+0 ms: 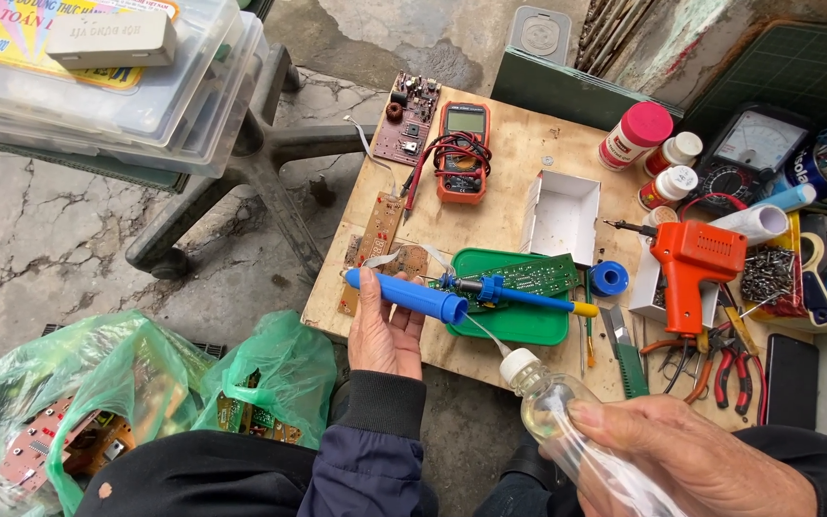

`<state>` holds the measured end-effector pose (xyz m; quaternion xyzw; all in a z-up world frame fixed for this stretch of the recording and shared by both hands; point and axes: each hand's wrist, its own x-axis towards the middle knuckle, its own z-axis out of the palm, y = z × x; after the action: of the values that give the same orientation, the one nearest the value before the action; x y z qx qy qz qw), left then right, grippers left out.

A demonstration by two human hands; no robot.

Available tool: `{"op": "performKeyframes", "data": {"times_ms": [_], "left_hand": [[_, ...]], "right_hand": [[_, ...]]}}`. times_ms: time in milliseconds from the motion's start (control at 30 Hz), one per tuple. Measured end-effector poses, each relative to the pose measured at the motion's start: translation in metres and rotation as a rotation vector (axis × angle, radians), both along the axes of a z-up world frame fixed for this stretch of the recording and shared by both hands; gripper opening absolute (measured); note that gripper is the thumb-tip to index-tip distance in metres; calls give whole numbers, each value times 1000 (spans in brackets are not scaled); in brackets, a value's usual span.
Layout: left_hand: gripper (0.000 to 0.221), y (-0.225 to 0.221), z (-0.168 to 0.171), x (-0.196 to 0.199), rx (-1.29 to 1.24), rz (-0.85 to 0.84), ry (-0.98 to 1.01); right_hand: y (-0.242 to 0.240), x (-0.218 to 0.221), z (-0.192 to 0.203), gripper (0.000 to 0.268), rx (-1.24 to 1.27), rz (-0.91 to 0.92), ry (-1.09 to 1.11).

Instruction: The person is performing electronics repair by using a soldering iron to melt solder and a desoldering pump to remove it from a circuit board, including cleaning the pump and applying liquid flux or cleaner.

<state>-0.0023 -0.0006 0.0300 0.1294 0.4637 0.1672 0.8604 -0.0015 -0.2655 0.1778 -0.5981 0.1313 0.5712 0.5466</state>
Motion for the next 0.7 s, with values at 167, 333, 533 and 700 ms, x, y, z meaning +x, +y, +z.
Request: {"op": "performKeyframes", "data": {"times_ms": [167, 333, 533, 700], "left_hand": [[76, -1, -2, 1, 31, -27, -57], [34, 2, -14, 4, -112, 2, -160], [33, 4, -25, 11, -197, 95, -284], [34, 9, -30, 15, -253, 132, -335]], "right_hand": [[3, -5, 0, 66, -116, -128, 140], [1, -3, -3, 71, -143, -156, 193], [11, -2, 4, 73, -210, -77, 96], [11, -5, 1, 72, -202, -39, 86]]}}
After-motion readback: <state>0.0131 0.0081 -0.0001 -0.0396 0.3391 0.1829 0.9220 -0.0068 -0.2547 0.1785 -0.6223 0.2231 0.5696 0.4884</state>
